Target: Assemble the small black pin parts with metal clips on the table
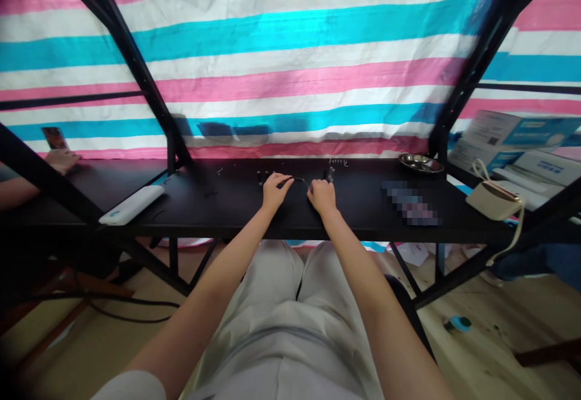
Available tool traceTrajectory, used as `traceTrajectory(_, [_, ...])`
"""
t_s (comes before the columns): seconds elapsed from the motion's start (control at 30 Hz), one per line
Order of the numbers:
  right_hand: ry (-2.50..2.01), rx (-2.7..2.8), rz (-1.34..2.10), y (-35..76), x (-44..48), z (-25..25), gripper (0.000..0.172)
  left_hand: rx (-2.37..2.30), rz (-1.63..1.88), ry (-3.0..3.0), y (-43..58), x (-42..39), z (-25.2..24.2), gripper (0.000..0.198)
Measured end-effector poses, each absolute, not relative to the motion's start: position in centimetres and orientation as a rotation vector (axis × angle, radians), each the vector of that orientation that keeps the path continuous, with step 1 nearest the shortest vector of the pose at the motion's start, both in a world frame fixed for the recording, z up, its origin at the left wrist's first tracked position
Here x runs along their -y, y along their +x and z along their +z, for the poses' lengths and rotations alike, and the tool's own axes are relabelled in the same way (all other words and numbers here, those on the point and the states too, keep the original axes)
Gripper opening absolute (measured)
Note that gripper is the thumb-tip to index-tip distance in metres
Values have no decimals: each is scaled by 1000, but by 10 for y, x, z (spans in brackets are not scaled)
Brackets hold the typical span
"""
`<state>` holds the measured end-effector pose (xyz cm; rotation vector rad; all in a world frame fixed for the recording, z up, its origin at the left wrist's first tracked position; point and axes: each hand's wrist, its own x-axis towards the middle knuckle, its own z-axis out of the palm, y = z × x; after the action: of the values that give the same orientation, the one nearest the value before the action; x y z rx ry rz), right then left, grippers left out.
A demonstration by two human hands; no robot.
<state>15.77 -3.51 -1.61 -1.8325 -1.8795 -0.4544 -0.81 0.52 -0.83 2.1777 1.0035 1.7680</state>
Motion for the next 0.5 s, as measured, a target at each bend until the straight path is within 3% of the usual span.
traceTrajectory(0.37, [-1812,1919,-476,155,39,-12,12,-1052,1748,2210,-9,-4,-8,17])
traceTrajectory(0.5, [-1824,1937,-454,154,42,-10,11,-1062,1626,2326,-9,-2,-9,28])
